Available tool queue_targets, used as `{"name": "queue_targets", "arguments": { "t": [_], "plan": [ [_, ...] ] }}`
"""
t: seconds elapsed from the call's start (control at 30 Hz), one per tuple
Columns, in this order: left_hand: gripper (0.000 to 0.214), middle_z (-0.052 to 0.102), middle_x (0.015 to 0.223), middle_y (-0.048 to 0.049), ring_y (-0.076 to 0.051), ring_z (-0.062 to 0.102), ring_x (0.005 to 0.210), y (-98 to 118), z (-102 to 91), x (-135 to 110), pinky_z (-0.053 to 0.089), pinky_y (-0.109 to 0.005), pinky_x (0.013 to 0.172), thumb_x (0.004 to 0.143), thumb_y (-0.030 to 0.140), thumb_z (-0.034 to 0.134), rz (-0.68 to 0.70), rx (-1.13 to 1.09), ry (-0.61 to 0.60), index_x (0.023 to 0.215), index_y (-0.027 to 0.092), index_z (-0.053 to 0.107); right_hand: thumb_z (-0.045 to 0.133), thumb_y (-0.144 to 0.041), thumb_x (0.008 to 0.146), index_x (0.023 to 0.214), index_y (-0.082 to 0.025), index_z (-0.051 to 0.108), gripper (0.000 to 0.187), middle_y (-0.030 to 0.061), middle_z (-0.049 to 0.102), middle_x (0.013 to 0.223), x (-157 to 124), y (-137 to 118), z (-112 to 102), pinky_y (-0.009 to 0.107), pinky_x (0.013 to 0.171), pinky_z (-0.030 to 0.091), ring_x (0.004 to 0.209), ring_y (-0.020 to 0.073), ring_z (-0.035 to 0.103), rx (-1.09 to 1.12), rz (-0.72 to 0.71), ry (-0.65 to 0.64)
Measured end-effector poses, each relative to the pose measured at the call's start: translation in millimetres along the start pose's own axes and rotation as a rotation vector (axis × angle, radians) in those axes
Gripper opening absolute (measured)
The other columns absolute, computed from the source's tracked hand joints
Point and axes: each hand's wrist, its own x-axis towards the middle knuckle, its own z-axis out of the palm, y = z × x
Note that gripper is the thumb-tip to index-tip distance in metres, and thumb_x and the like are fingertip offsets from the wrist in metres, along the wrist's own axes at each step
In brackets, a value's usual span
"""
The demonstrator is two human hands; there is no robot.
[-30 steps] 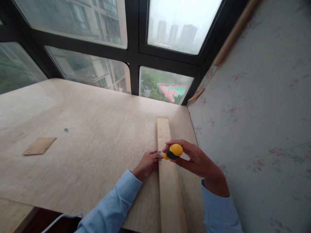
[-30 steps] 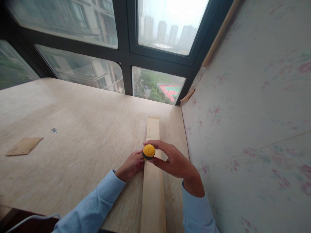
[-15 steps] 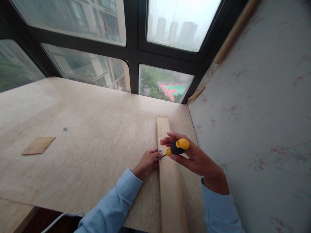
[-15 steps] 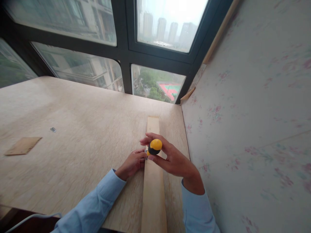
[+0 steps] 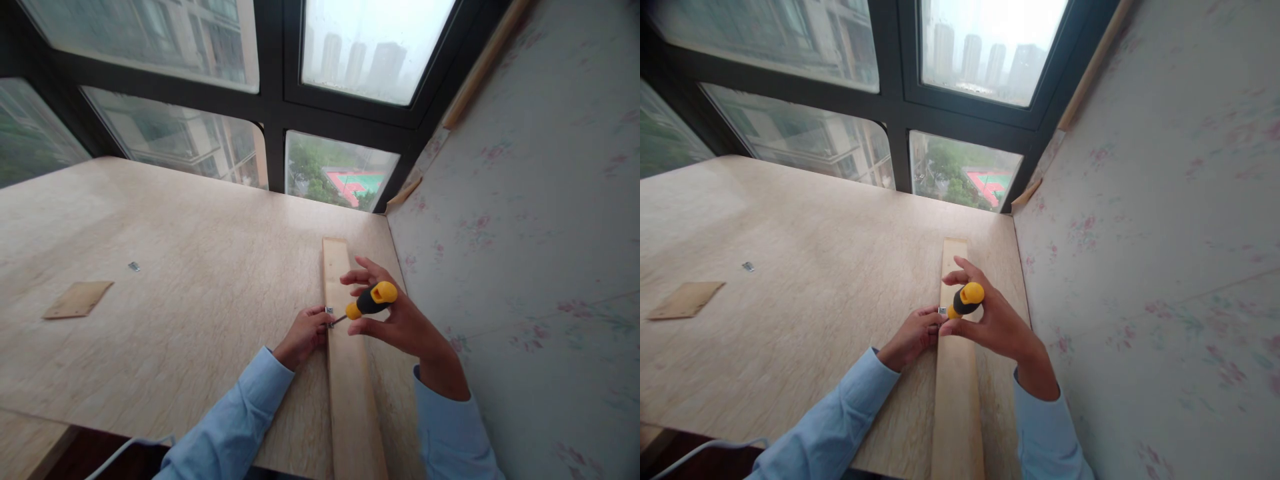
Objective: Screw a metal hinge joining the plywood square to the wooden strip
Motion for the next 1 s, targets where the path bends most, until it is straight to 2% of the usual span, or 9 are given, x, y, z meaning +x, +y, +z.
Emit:
{"name": "queue_targets", "arguments": {
  "t": [0.1, 0.2, 0.33, 0.43, 0.53, 0.6, 0.7, 0.87, 1.0],
  "plan": [
    [0.027, 0.071, 0.078, -0.0073, -0.016, 0.065, 0.061, 0, -0.1, 0, 0.053, -0.028, 0.059, 0.064, 0.017, 0.076, -0.004, 0.003, 0.011, 0.09, 0.012, 0.07, 0.064, -0.03, 0.09, 0.152, -0.034, 0.02, 0.077, 0.0097, 0.054, 0.14, -6, -2, -9, 0.044, 0.1, 0.05, 0.125, 0.022, 0.056, 0.123, -0.036, -0.147],
    [0.028, 0.072, 0.081, -0.0075, -0.016, 0.067, 0.064, 0, -0.3, 0, 0.053, -0.027, 0.059, 0.064, 0.018, 0.077, -0.004, 0.007, 0.021, 0.091, 0.012, 0.071, 0.061, -0.029, 0.092, 0.149, -0.031, 0.028, 0.066, 0.0077, 0.065, 0.126, -7, -5, -13, 0.042, 0.099, 0.051, 0.115, 0.0201, 0.063, 0.1, -0.015, -0.197],
    [0.029, 0.072, 0.078, -0.007, -0.016, 0.066, 0.062, 0, 0.0, 0, 0.054, -0.028, 0.06, 0.063, 0.016, 0.076, -0.009, 0.001, 0.0, 0.092, 0.011, 0.071, 0.082, -0.039, 0.072, 0.127, -0.026, 0.055, 0.063, 0.0025, 0.072, 0.096, -1, -5, -4, 0.037, 0.087, 0.055, 0.085, 0.0204, 0.069, -0.14, 0.064, 0.063],
    [0.025, 0.07, 0.074, -0.0053, -0.013, 0.062, 0.057, 0, 0.7, 0, 0.051, -0.025, 0.056, 0.064, 0.016, 0.075, 0.003, -0.008, -0.002, 0.088, 0.011, 0.07, 0.089, -0.043, 0.059, 0.126, -0.025, 0.054, 0.077, 0.0032, 0.069, 0.097, 1, -2, 3, 0.035, 0.08, 0.055, 0.083, 0.0212, 0.067, -0.233, 0.078, 0.189],
    [0.023, 0.07, 0.073, -0.0047, -0.012, 0.061, 0.055, 1, 1.7, -1, 0.05, -0.024, 0.053, 0.064, 0.015, 0.075, 0.004, -0.011, 0.012, 0.086, 0.012, 0.07, 0.083, -0.038, 0.07, 0.147, -0.028, 0.03, 0.094, 0.0077, 0.065, 0.116, -2, 0, 1, 0.038, 0.089, 0.054, 0.101, 0.0228, 0.066, -0.129, 0.05, 0.02],
    [0.025, 0.07, 0.074, -0.0054, -0.014, 0.063, 0.057, 1, 2.0, -1, 0.051, -0.025, 0.055, 0.064, 0.016, 0.075, -0.004, -0.01, 0.021, 0.087, 0.011, 0.07, 0.072, -0.032, 0.082, 0.153, -0.031, 0.015, 0.09, 0.0107, 0.058, 0.132, -6, -1, -4, 0.041, 0.096, 0.052, 0.115, 0.0226, 0.062, -0.047, 0.024, -0.109],
    [0.028, 0.071, 0.078, -0.0066, -0.015, 0.066, 0.06, 1, 1.7, -2, 0.053, -0.026, 0.057, 0.063, 0.018, 0.078, -0.003, -0.006, 0.026, 0.09, 0.011, 0.07, 0.059, -0.027, 0.092, 0.153, -0.031, 0.018, 0.074, 0.01, 0.06, 0.133, -9, -5, -10, 0.043, 0.1, 0.049, 0.118, 0.0213, 0.062, -0.006, -0.002, -0.199],
    [0.035, 0.073, 0.084, -0.009, -0.017, 0.067, 0.064, 0, -0.4, -1, 0.055, -0.028, 0.06, 0.063, 0.021, 0.079, 0.003, -0.01, -0.008, 0.096, 0.01, 0.07, 0.078, -0.041, 0.075, 0.135, -0.026, 0.05, 0.068, 0.0031, 0.074, 0.095, 0, -7, -2, 0.039, 0.091, 0.054, 0.087, 0.0222, 0.071, -0.22, 0.09, 0.068],
    [0.033, 0.072, 0.083, -0.0088, -0.017, 0.067, 0.064, -1, -1.5, 0, 0.053, -0.026, 0.058, 0.066, 0.026, 0.079, -0.002, 0.01, 0.004, 0.093, 0.011, 0.07, 0.084, -0.046, 0.067, 0.129, -0.025, 0.052, 0.073, 0.0062, 0.069, 0.104, 3, -1, 5, 0.04, 0.089, 0.054, 0.091, 0.0248, 0.068, -0.318, 0.099, 0.185]
  ]
}}
